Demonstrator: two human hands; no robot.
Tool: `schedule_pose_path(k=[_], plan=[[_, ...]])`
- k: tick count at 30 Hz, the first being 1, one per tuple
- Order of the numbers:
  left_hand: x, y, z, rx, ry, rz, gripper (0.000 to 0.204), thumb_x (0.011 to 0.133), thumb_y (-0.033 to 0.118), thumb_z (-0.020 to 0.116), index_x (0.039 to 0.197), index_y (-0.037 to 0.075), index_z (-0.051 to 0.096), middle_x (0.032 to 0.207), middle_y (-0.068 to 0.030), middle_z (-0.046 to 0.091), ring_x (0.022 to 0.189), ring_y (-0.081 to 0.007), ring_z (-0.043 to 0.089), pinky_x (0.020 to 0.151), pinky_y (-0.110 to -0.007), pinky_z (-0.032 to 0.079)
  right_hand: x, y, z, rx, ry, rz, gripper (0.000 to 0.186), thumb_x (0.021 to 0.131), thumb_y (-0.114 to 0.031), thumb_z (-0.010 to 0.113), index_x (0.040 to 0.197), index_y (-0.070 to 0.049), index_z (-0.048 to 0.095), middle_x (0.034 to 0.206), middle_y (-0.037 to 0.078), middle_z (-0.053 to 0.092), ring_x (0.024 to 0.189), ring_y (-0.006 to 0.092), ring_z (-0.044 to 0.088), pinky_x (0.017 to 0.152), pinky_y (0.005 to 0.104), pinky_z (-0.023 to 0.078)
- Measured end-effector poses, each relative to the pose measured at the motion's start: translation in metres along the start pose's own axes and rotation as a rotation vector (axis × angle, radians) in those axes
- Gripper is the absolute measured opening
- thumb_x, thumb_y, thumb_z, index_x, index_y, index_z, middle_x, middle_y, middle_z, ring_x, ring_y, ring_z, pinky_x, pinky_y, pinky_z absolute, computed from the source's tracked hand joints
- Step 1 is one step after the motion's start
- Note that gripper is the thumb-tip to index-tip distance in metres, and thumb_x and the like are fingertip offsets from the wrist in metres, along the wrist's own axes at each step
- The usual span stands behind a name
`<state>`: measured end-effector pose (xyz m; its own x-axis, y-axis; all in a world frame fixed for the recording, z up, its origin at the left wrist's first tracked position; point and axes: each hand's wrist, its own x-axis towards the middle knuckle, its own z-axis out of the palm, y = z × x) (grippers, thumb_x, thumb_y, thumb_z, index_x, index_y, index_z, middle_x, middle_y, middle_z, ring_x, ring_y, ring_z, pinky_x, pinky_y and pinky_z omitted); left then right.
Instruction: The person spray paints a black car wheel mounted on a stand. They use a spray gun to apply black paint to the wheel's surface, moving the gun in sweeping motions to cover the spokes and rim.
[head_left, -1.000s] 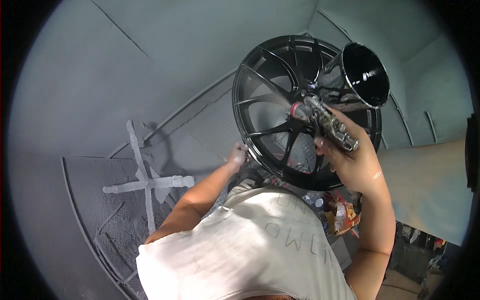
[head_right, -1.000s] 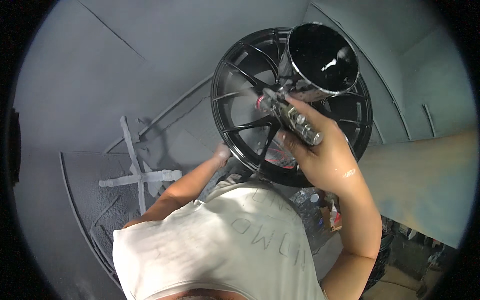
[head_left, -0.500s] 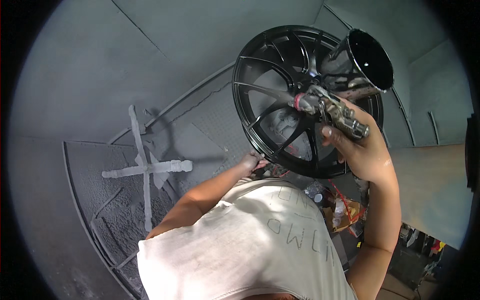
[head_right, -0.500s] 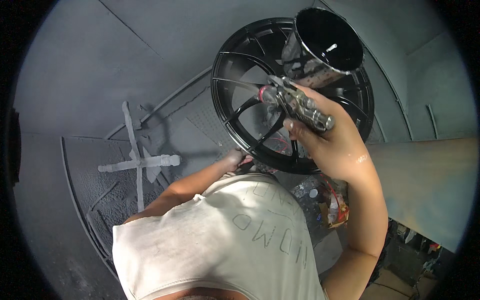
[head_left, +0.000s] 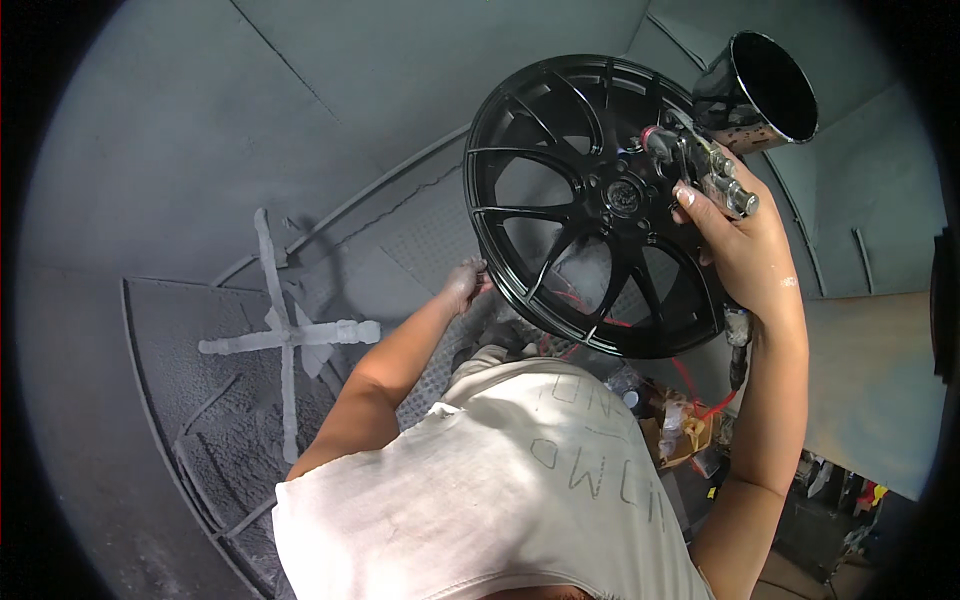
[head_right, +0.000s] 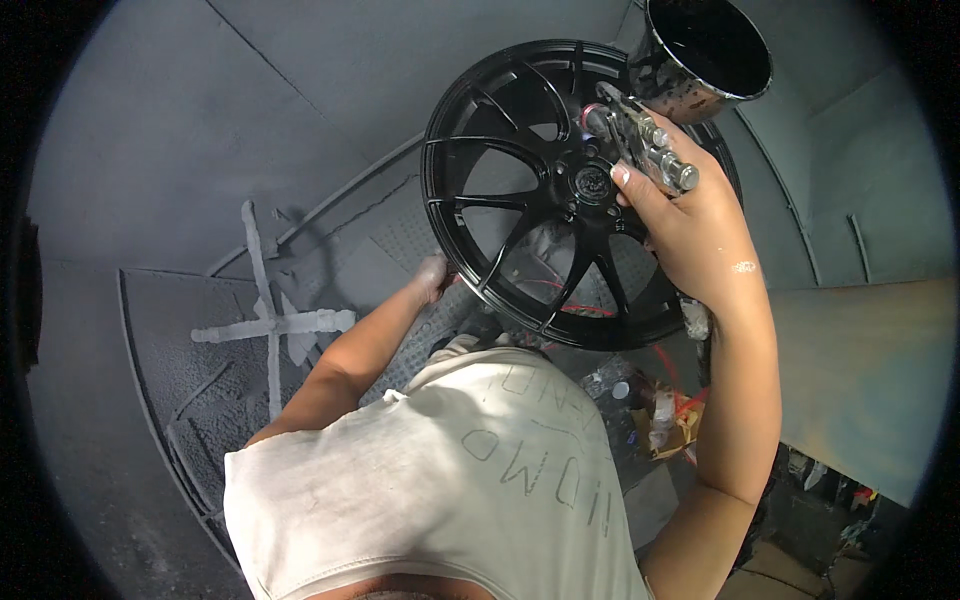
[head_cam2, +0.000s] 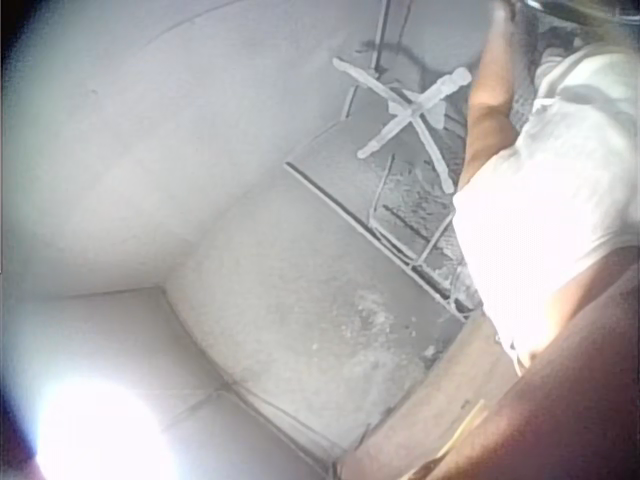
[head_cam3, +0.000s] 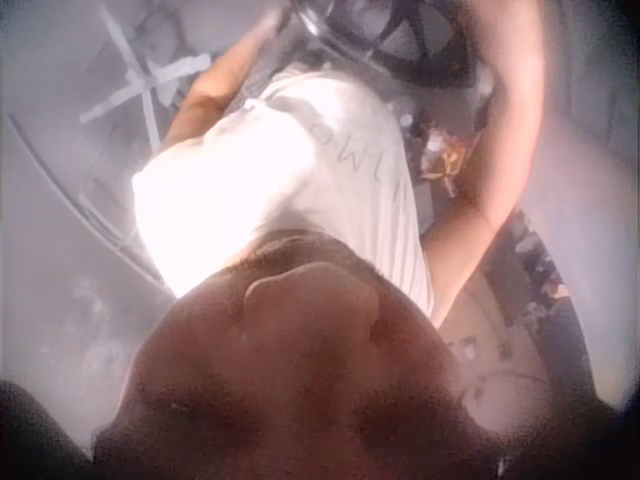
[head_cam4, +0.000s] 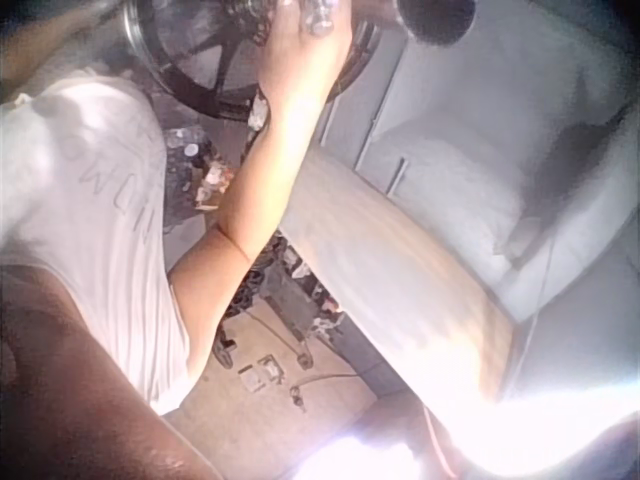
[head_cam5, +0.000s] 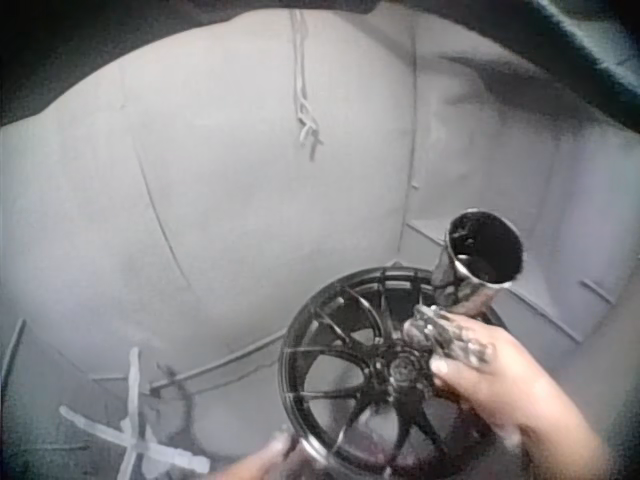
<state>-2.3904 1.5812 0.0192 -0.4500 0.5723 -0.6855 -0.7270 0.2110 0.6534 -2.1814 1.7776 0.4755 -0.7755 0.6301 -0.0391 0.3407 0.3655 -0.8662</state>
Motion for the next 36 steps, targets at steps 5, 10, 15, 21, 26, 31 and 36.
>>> schedule_pose_path(k=[5,10,15,21,26,31,36], plan=[[-0.014,0.001,0.016,0.120,-0.006,-0.009,0.008,0.105,0.016,0.046,0.102,0.012,0.052,0.089,-0.0018,0.065,0.071,-0.0112,0.062,0.057,-0.024,0.053,-0.006,0.005,0.005,0.051,-0.090,0.010,0.044,0.094,-0.012,0.067,0.136,-0.007,0.057,0.080,-0.001,0.062,0.066,0.0042,0.054,0.052,0.0213,0.044],[-0.012,-0.031,0.010,0.050,-0.078,0.001,0.009,0.106,0.017,0.045,0.099,0.014,0.050,0.086,-0.0003,0.063,0.068,-0.0100,0.060,0.056,-0.024,0.052,-0.019,-0.008,0.007,0.134,-0.295,0.039,0.048,0.091,-0.011,0.071,0.135,-0.001,0.055,0.087,0.003,0.065,0.073,0.0080,0.063,0.048,0.0191,0.045],[-0.022,-0.051,0.022,0.064,0.004,-0.083,0.010,0.106,0.017,0.045,0.099,0.013,0.050,0.088,-0.0004,0.063,0.068,-0.0100,0.060,0.057,-0.024,0.053,-0.009,-0.002,0.022,0.074,-0.197,-0.080,0.047,0.092,-0.003,0.068,0.137,-0.004,0.055,0.085,0.001,0.064,0.072,0.0067,0.057,0.067,0.0236,0.051],[-0.038,-0.069,0.030,0.105,-0.049,-0.175,0.011,0.106,0.018,0.046,0.106,0.011,0.055,0.102,-0.0042,0.067,0.080,-0.0117,0.065,0.063,-0.024,0.055,0.006,0.001,0.017,0.033,-0.152,-0.078,0.044,0.092,-0.005,0.068,0.134,-0.001,0.057,0.082,0.001,0.062,0.069,0.0085,0.057,0.064,0.0243,0.050],[-0.051,-0.064,0.026,0.504,-0.268,-0.276,0.017,0.102,0.018,0.052,0.111,0.008,0.063,0.104,-0.0056,0.070,0.086,-0.0138,0.068,0.072,-0.028,0.056,0.016,0.002,0.009,-0.017,-0.045,-0.004,0.040,0.094,-0.010,0.065,0.133,-0.003,0.058,0.079,0.000,0.062,0.066,0.0076,0.057,0.057,0.0240,0.047],[-0.030,-0.053,0.012,0.378,-0.201,-0.280,0.018,0.100,0.018,0.054,0.112,0.007,0.062,0.095,-0.0040,0.068,0.078,-0.0126,0.065,0.062,-0.024,0.054,0.026,0.017,0.002,-0.039,0.145,-0.114,0.037,0.094,-0.010,0.064,0.131,-0.005,0.060,0.081,0.000,0.063,0.068,0.0064,0.056,0.061,0.0230,0.046],[0.009,-0.015,-0.003,0.215,0.006,-0.011,0.014,0.103,0.016,0.046,0.101,0.009,0.058,0.085,-0.0022,0.065,0.068,-0.0115,0.060,0.055,-0.024,0.051,0.007,-0.007,0.007,-0.016,-0.067,-0.006,0.044,0.092,-0.006,0.067,0.135,0.000,0.056,0.082,-0.001,0.062,0.070,0.0077,0.056,0.064,0.0236,0.047]])
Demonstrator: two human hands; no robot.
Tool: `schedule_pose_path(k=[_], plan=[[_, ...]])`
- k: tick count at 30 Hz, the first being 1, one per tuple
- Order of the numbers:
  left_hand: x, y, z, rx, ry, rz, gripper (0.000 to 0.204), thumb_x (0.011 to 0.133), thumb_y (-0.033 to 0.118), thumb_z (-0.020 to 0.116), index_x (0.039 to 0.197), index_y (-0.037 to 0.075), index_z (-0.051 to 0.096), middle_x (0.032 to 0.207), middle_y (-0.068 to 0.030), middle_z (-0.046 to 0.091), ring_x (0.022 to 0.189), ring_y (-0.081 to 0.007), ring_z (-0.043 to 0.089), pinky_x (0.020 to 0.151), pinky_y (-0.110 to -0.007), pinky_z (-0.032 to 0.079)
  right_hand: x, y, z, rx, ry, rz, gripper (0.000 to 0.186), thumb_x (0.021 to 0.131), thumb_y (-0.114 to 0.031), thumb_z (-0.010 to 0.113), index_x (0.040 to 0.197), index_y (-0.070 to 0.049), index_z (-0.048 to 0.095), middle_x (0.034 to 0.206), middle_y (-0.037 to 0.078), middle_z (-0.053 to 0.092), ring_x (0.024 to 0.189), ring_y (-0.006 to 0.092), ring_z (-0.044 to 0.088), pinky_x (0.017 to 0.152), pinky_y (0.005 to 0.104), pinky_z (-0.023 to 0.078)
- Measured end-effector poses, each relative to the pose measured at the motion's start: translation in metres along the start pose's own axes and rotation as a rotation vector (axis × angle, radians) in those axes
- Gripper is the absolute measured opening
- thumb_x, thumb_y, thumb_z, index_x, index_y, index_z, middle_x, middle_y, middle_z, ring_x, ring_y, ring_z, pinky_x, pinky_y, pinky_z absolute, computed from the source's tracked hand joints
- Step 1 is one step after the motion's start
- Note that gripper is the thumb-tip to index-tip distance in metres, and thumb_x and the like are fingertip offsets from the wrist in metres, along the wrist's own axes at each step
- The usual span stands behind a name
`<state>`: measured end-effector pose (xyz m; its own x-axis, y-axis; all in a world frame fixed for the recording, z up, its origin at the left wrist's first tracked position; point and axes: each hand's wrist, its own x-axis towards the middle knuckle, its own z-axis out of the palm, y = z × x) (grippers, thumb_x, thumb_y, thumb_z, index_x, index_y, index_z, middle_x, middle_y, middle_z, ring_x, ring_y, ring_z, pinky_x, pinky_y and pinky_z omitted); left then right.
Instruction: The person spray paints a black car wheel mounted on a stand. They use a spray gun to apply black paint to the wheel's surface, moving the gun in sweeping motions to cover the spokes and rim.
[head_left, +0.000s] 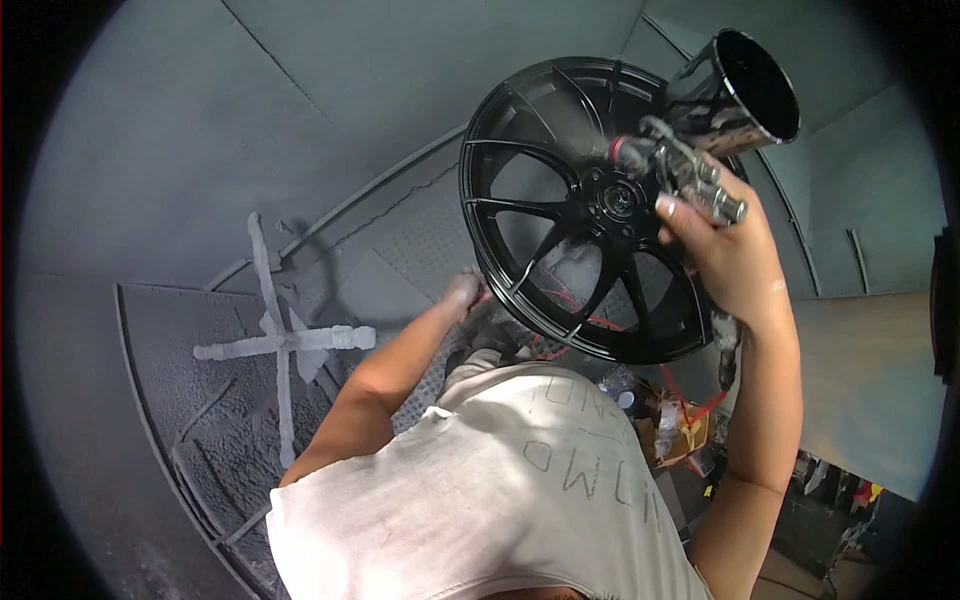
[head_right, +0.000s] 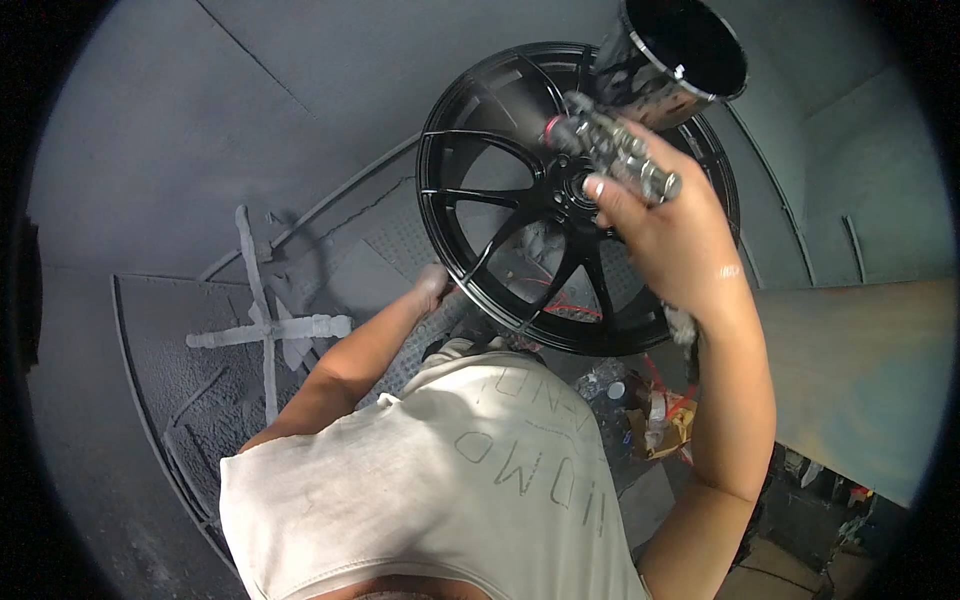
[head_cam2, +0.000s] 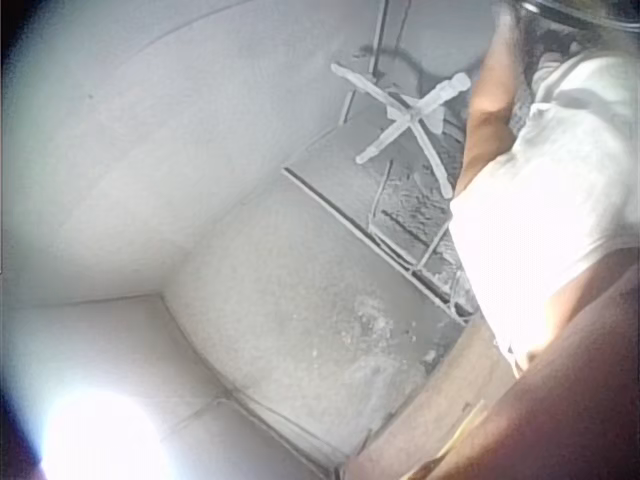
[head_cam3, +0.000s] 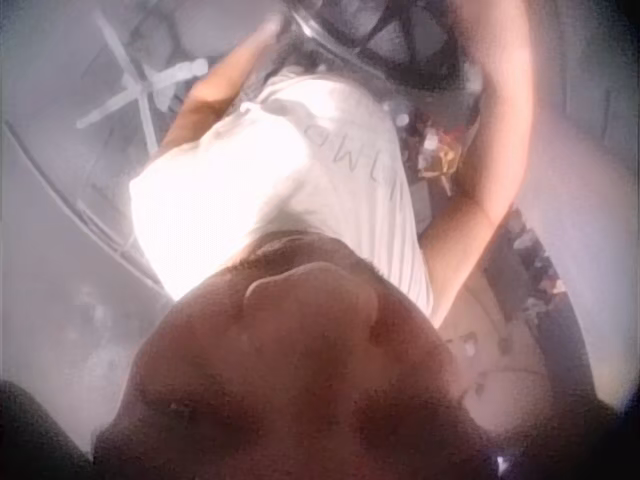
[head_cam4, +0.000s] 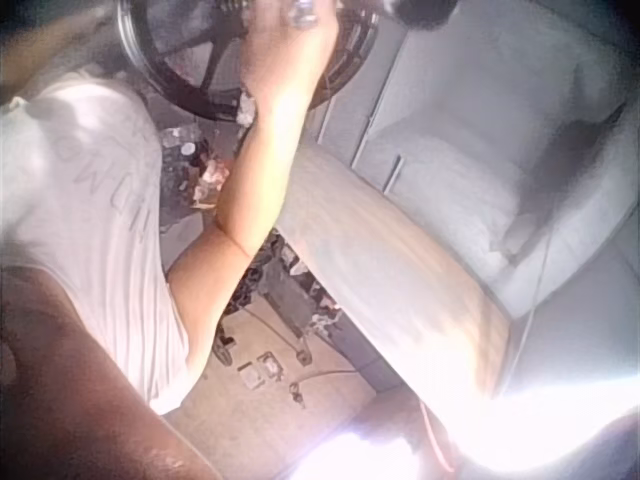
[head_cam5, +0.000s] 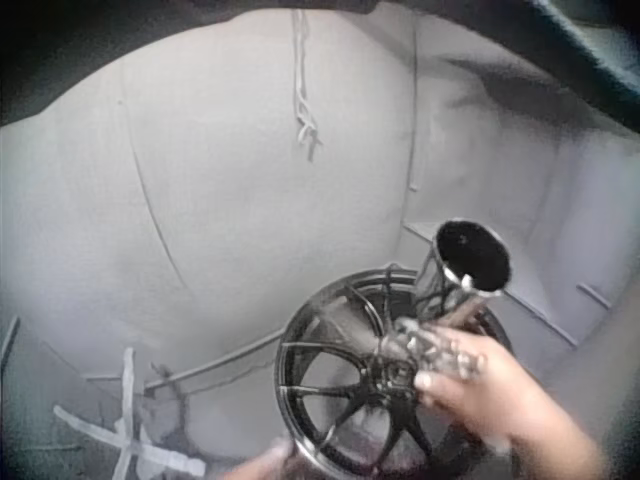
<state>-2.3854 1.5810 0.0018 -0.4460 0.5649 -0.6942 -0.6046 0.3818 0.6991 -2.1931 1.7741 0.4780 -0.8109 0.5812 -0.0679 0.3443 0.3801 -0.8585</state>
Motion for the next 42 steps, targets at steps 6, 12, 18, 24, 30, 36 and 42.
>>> schedule_pose_path(k=[6,12,18,24,30,36,42], plan=[[-0.016,0.012,0.019,-0.098,0.033,0.022,0.013,0.106,0.019,0.045,0.100,0.011,0.053,0.084,-0.0011,0.061,0.065,-0.0107,0.057,0.055,-0.024,0.049,-0.033,0.013,0.009,0.075,-0.247,-0.037,0.053,0.089,-0.002,0.070,0.139,0.000,0.052,0.093,0.004,0.066,0.078,0.0095,0.061,0.070,0.0230,0.050],[-0.034,-0.023,0.035,-0.104,0.025,-0.011,0.010,0.107,0.020,0.044,0.103,0.013,0.052,0.085,0.0006,0.061,0.067,-0.0090,0.058,0.056,-0.024,0.052,-0.018,0.009,0.017,0.030,-0.186,-0.137,0.046,0.088,0.001,0.069,0.133,0.000,0.057,0.102,0.014,0.071,0.087,0.0172,0.066,0.085,0.0299,0.052],[-0.050,-0.043,0.055,-0.185,-0.060,-0.130,0.014,0.108,0.018,0.040,0.118,0.014,0.050,0.099,-0.0031,0.067,0.076,-0.0102,0.067,0.060,-0.022,0.056,0.003,0.009,0.015,0.084,-0.142,-0.064,0.044,0.092,-0.006,0.068,0.135,-0.002,0.056,0.091,0.005,0.066,0.074,0.0111,0.060,0.071,0.0259,0.052],[-0.067,-0.045,0.057,-0.010,-0.223,-0.267,0.015,0.104,0.015,0.049,0.112,0.008,0.059,0.103,-0.0053,0.069,0.091,-0.0132,0.068,0.070,-0.027,0.059,0.012,0.010,0.013,0.020,-0.052,-0.057,0.042,0.093,-0.008,0.068,0.132,-0.001,0.058,0.083,0.002,0.065,0.068,0.0089,0.057,0.065,0.0247,0.050],[-0.050,-0.031,0.034,-0.003,-0.157,-0.248,0.013,0.098,0.007,0.051,0.106,0.007,0.061,0.102,-0.0052,0.068,0.081,-0.0122,0.066,0.067,-0.024,0.057,0.019,0.024,0.003,-0.038,0.152,-0.125,0.040,0.094,-0.008,0.065,0.132,-0.003,0.059,0.081,0.000,0.064,0.069,0.0078,0.057,0.063,0.0240,0.047],[-0.021,0.012,0.014,-0.153,0.003,-0.034,0.012,0.103,0.010,0.043,0.101,0.008,0.054,0.096,-0.0055,0.067,0.075,-0.0114,0.065,0.060,-0.023,0.055,0.011,0.013,0.008,0.009,0.051,-0.026,0.044,0.092,-0.004,0.067,0.134,0.001,0.056,0.081,0.001,0.064,0.070,0.0089,0.056,0.066,0.0244,0.048],[-0.032,-0.001,0.028,-0.052,0.037,-0.001,0.016,0.108,0.023,0.043,0.102,0.012,0.052,0.083,0.0016,0.057,0.066,-0.0089,0.054,0.059,-0.023,0.053,-0.022,0.003,0.014,0.100,-0.245,-0.063,0.054,0.090,-0.008,0.071,0.140,-0.001,0.052,0.085,0.000,0.065,0.065,0.0051,0.056,0.050,0.0196,0.043]])
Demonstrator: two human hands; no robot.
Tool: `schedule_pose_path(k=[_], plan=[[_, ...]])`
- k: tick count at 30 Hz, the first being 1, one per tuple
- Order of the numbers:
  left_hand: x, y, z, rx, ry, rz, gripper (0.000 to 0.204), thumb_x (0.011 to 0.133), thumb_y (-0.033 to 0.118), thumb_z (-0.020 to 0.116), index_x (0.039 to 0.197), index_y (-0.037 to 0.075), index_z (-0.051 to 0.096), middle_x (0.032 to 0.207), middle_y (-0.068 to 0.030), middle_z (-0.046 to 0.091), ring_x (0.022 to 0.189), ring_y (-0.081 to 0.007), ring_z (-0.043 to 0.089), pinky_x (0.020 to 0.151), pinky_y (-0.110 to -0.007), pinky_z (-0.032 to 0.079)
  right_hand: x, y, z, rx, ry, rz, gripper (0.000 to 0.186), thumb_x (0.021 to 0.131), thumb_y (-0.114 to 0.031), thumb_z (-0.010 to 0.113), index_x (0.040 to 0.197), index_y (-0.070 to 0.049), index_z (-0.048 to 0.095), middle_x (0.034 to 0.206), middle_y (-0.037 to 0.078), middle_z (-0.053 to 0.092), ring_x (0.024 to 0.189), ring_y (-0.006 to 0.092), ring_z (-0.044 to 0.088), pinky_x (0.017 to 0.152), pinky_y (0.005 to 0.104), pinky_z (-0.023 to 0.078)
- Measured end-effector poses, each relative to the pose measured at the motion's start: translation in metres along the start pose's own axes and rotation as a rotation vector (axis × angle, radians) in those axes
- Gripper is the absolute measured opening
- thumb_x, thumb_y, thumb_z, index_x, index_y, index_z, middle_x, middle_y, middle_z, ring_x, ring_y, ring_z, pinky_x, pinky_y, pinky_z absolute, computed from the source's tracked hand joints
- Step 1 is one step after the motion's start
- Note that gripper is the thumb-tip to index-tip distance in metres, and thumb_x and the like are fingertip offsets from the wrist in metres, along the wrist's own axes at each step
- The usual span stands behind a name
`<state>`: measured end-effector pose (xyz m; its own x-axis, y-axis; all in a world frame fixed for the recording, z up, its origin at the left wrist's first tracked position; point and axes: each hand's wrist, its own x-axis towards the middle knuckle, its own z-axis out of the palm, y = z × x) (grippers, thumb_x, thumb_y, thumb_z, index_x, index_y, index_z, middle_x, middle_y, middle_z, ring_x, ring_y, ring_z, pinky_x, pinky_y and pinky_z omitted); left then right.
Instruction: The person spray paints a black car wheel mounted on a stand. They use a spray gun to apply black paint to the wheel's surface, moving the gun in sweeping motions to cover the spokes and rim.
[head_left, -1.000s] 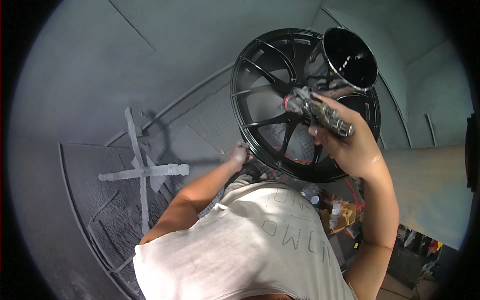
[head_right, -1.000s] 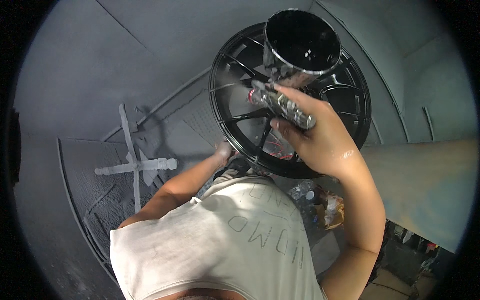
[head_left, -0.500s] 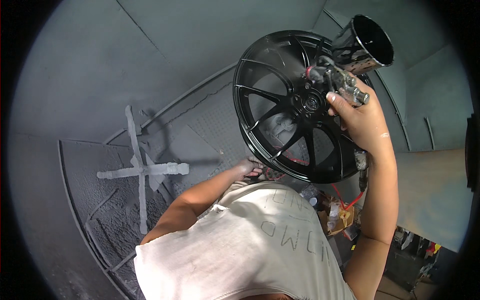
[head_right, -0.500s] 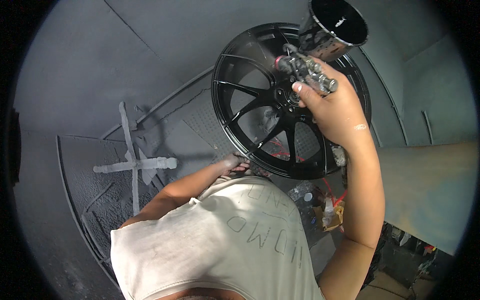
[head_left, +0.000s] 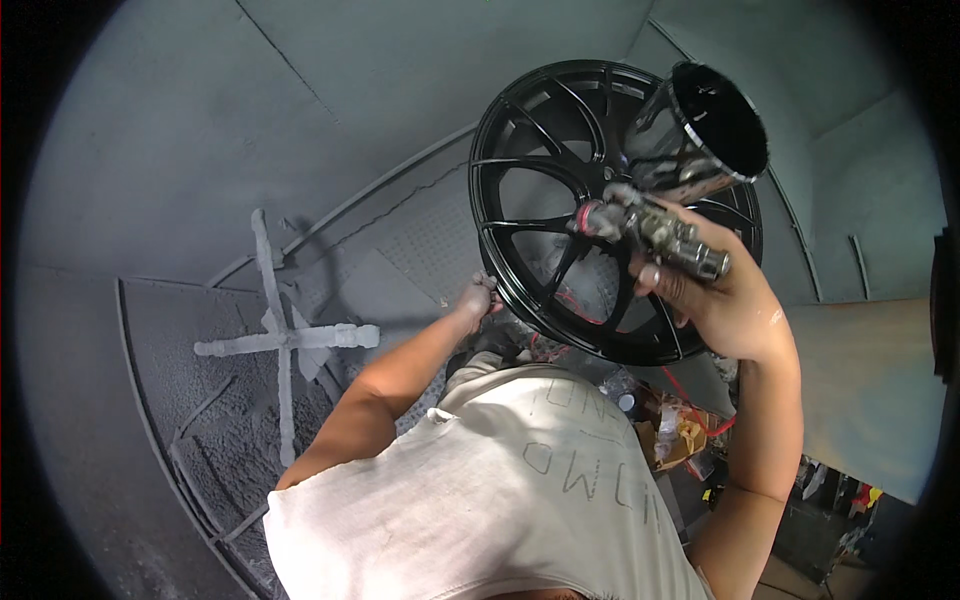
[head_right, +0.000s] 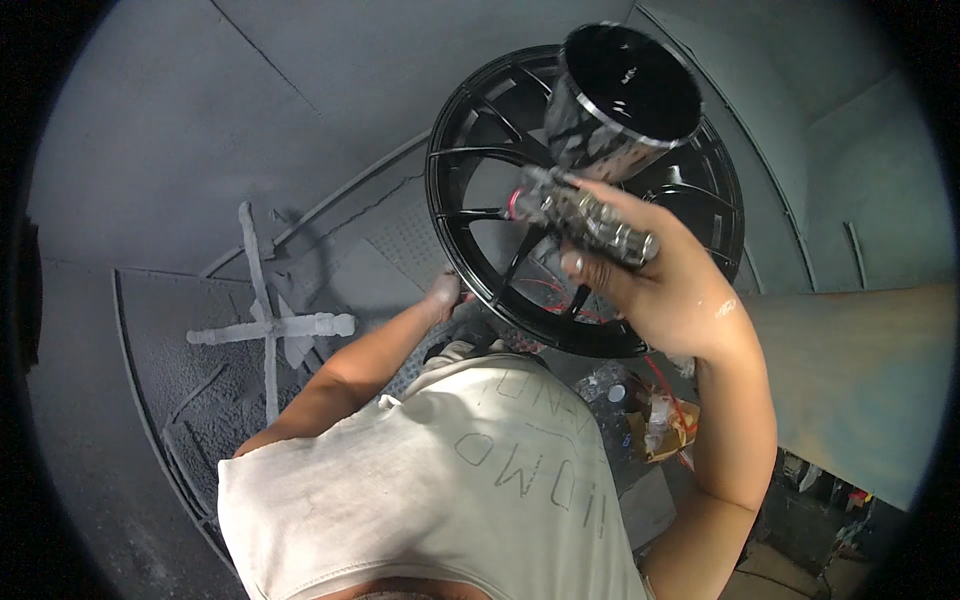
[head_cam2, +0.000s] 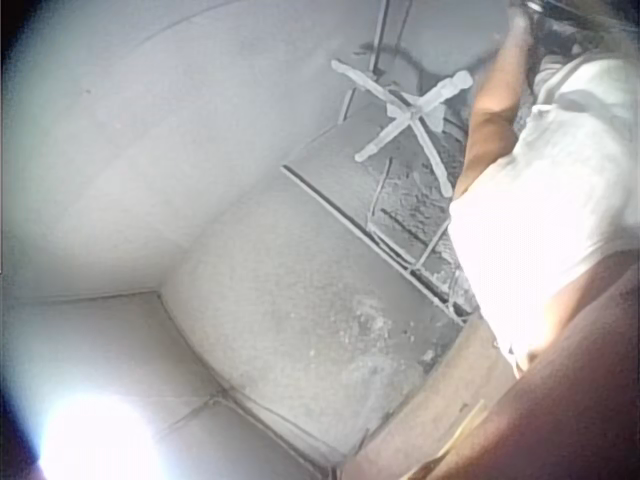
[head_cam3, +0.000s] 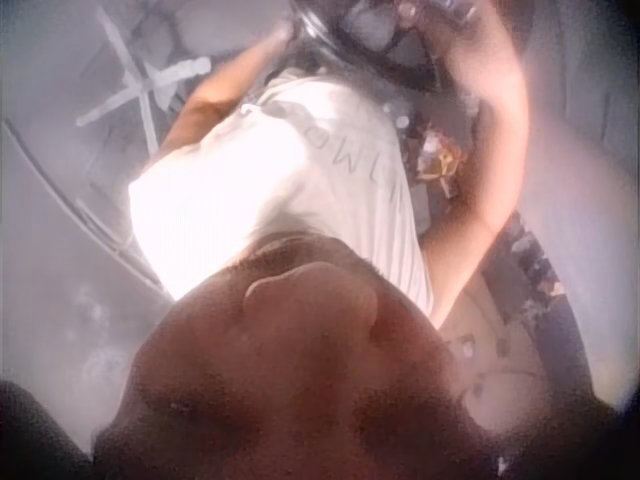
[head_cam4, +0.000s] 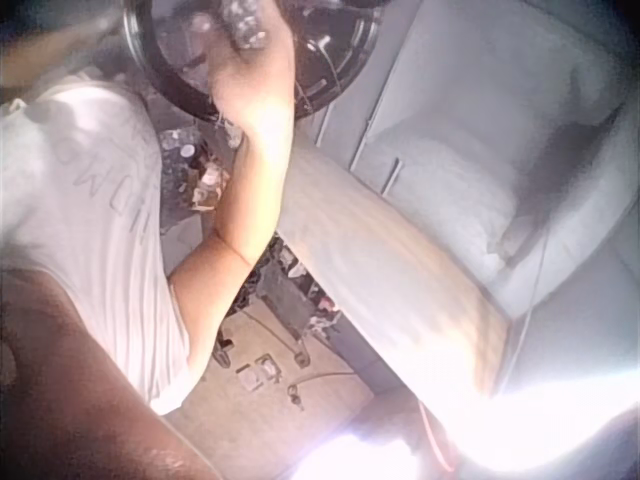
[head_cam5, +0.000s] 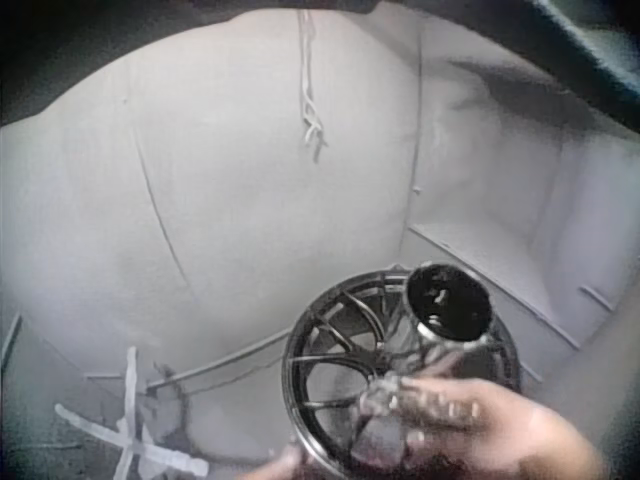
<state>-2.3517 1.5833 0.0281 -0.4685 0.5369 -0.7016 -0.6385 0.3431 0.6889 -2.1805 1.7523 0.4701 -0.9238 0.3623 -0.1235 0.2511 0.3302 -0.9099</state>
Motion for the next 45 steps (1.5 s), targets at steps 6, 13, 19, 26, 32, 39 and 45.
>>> schedule_pose_path(k=[6,13,19,26,32,39,45], plan=[[-0.021,-0.030,0.018,-0.086,-0.039,-0.103,0.014,0.108,0.023,0.041,0.106,0.014,0.052,0.097,-0.0004,0.062,0.077,-0.0104,0.061,0.064,-0.026,0.056,0.009,0.008,0.006,-0.064,-0.006,-0.013,0.042,0.091,-0.006,0.068,0.132,-0.001,0.058,0.105,0.013,0.069,0.092,0.0183,0.063,0.088,0.0316,0.051],[-0.036,-0.048,0.022,0.185,-0.324,-0.275,0.022,0.106,0.021,0.046,0.112,0.004,0.057,0.112,-0.0110,0.069,0.092,-0.0201,0.070,0.068,-0.028,0.058,0.030,0.012,0.006,-0.073,0.095,-0.020,0.044,0.092,-0.006,0.068,0.134,-0.004,0.058,0.083,0.004,0.065,0.072,0.0119,0.059,0.069,0.0271,0.051],[-0.028,-0.064,0.024,0.080,-0.277,-0.301,0.019,0.104,0.021,0.052,0.112,0.007,0.063,0.113,-0.0081,0.070,0.093,-0.0168,0.070,0.070,-0.026,0.057,0.038,0.014,0.002,-0.110,0.158,-0.017,0.044,0.092,-0.010,0.069,0.134,-0.003,0.058,0.079,0.001,0.064,0.067,0.0096,0.058,0.065,0.0255,0.050],[-0.030,-0.065,0.021,-0.025,-0.225,-0.225,0.018,0.104,0.019,0.051,0.110,0.009,0.065,0.109,-0.0059,0.071,0.090,-0.0143,0.069,0.069,-0.024,0.056,0.045,0.021,-0.010,-0.112,0.274,-0.002,0.044,0.092,-0.012,0.069,0.134,-0.003,0.058,0.083,0.003,0.065,0.069,0.0103,0.059,0.067,0.0260,0.050],[0.002,-0.058,0.004,-0.202,-0.077,-0.084,0.009,0.103,0.015,0.049,0.106,0.010,0.057,0.095,-0.0016,0.067,0.078,-0.0110,0.063,0.066,-0.024,0.054,0.037,0.018,-0.012,-0.139,0.280,-0.024,0.047,0.091,-0.009,0.069,0.136,-0.003,0.057,0.080,0.004,0.064,0.067,0.0102,0.056,0.067,0.0263,0.048],[-0.002,0.003,-0.001,-0.139,0.054,0.021,0.015,0.107,0.023,0.047,0.100,0.011,0.054,0.085,-0.0006,0.062,0.071,-0.0105,0.059,0.061,-0.024,0.052,0.004,0.006,-0.004,-0.058,-0.079,-0.002,0.050,0.090,-0.004,0.070,0.138,-0.003,0.055,0.101,0.007,0.069,0.091,0.0139,0.062,0.085,0.0296,0.051],[-0.003,-0.051,0.014,-0.123,0.011,0.008,0.020,0.108,0.026,0.044,0.100,0.010,0.054,0.084,-0.0012,0.061,0.067,-0.0096,0.055,0.060,-0.024,0.052,0.014,0.022,0.011,-0.083,0.015,-0.149,0.051,0.091,-0.002,0.067,0.140,-0.001,0.052,0.085,0.002,0.063,0.074,0.0095,0.057,0.071,0.0251,0.050]])
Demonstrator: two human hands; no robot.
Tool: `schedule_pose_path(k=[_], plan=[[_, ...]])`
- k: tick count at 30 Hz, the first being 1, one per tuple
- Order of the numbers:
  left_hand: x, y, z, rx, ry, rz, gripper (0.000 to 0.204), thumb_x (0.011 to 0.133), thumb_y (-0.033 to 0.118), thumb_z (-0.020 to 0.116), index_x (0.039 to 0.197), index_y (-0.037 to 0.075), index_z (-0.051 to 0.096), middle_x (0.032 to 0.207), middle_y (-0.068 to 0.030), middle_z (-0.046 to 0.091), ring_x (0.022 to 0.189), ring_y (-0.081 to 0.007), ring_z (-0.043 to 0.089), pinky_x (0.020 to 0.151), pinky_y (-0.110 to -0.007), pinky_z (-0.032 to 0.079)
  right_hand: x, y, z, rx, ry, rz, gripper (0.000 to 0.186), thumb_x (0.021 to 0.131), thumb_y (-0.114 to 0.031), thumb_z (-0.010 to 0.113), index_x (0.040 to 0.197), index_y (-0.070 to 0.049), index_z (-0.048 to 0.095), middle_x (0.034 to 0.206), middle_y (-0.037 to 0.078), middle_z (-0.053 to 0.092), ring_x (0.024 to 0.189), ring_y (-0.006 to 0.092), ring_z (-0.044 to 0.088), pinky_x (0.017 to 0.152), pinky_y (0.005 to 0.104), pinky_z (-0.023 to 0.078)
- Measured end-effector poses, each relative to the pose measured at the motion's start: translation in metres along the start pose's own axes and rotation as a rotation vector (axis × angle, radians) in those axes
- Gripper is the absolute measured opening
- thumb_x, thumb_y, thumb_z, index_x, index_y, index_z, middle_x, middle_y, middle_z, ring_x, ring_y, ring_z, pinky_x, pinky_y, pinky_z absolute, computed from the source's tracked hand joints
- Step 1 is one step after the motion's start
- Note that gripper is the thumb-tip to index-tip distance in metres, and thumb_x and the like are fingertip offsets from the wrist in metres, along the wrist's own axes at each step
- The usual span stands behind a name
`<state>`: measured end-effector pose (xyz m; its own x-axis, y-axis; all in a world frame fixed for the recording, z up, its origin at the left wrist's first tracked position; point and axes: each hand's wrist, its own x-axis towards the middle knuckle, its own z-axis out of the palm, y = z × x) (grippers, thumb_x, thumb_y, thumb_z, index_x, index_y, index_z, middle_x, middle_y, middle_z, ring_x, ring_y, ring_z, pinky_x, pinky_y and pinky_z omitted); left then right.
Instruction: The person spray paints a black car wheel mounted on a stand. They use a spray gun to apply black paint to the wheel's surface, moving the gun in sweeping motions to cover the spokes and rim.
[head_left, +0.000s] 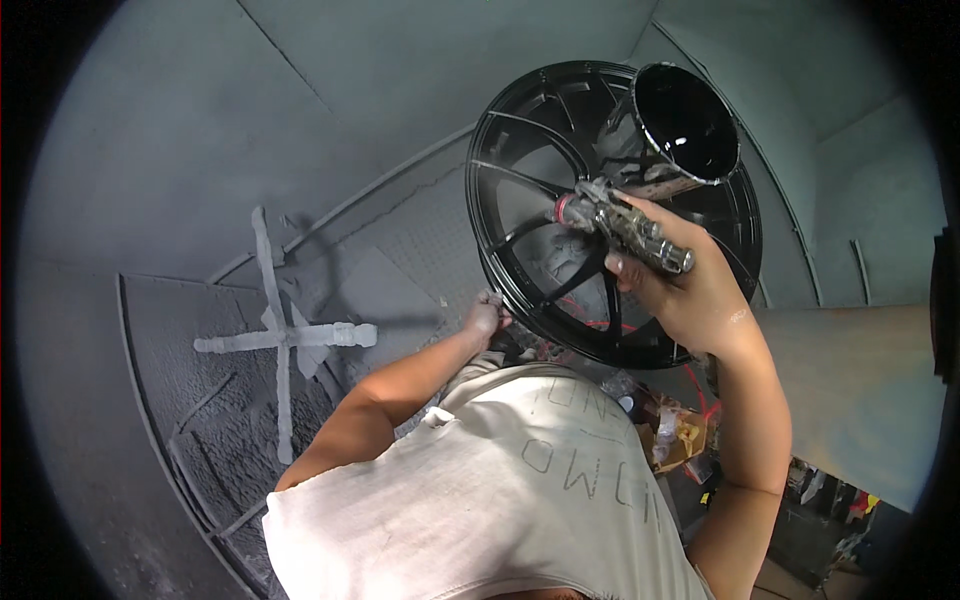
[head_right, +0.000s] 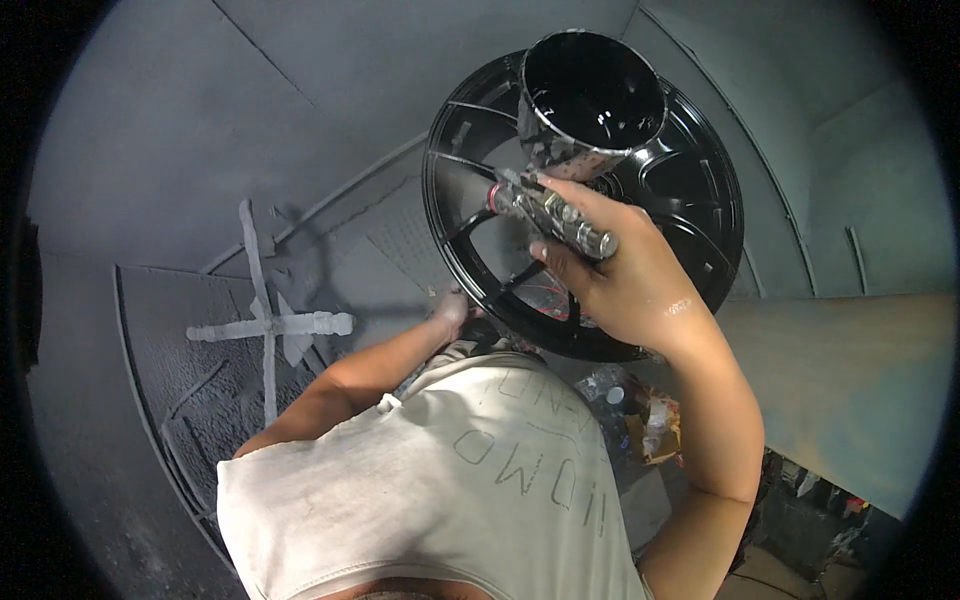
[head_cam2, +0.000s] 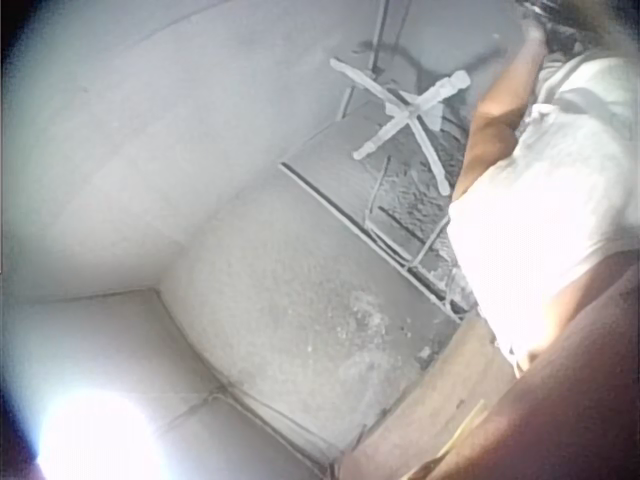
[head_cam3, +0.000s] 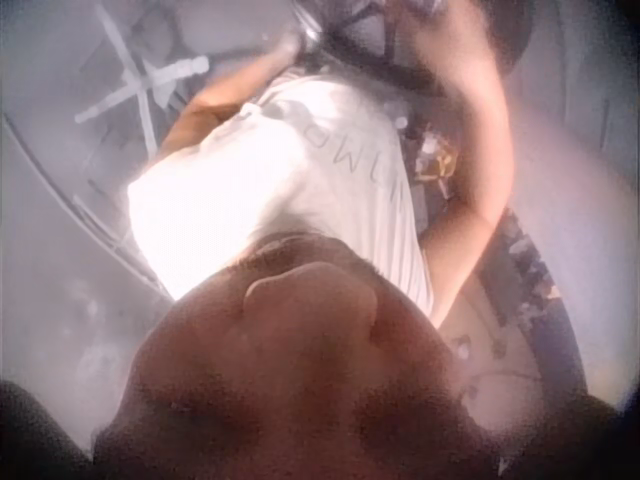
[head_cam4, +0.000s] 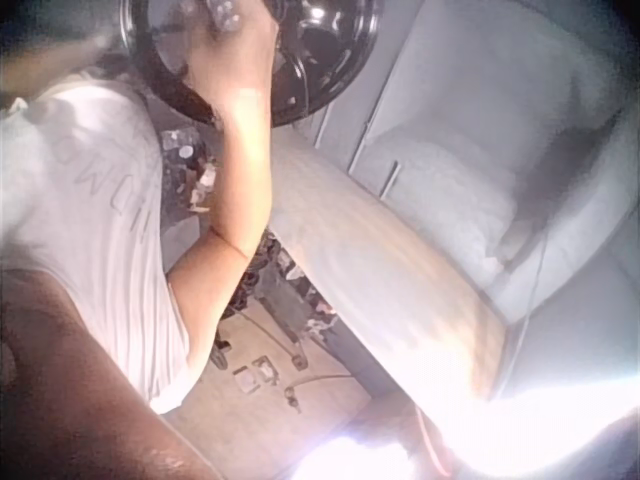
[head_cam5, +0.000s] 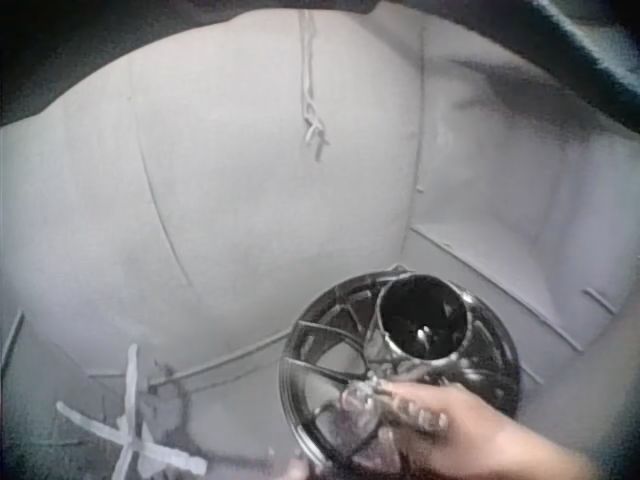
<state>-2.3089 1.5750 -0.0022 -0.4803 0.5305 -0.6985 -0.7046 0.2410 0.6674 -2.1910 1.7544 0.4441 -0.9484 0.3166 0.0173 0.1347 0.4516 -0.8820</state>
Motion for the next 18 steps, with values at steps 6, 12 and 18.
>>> schedule_pose_path(k=[6,12,18], plan=[[-0.026,-0.014,0.013,0.148,-0.180,-0.279,0.021,0.106,0.022,0.049,0.110,0.004,0.058,0.105,-0.0115,0.069,0.091,-0.0218,0.072,0.073,-0.033,0.060,0.016,0.007,-0.004,-0.077,0.122,-0.013,0.044,0.090,-0.003,0.069,0.132,-0.001,0.058,0.105,0.015,0.071,0.085,0.0187,0.066,0.080,0.0305,0.053],[-0.024,-0.016,0.015,0.295,-0.405,-0.343,0.025,0.103,0.021,0.056,0.114,-0.001,0.061,0.114,-0.0165,0.070,0.092,-0.0252,0.072,0.075,-0.032,0.060,0.021,0.006,-0.008,-0.064,0.134,0.027,0.044,0.091,-0.004,0.068,0.133,-0.001,0.057,0.094,0.010,0.068,0.078,0.0140,0.062,0.075,0.0286,0.052],[-0.023,-0.019,0.013,0.201,-0.337,-0.351,0.024,0.103,0.020,0.056,0.114,0.000,0.060,0.115,-0.0164,0.070,0.091,-0.0238,0.072,0.074,-0.031,0.060,0.024,0.006,-0.010,-0.010,0.155,0.066,0.043,0.092,-0.005,0.068,0.133,-0.001,0.058,0.085,0.005,0.065,0.070,0.0105,0.058,0.067,0.0259,0.051]])
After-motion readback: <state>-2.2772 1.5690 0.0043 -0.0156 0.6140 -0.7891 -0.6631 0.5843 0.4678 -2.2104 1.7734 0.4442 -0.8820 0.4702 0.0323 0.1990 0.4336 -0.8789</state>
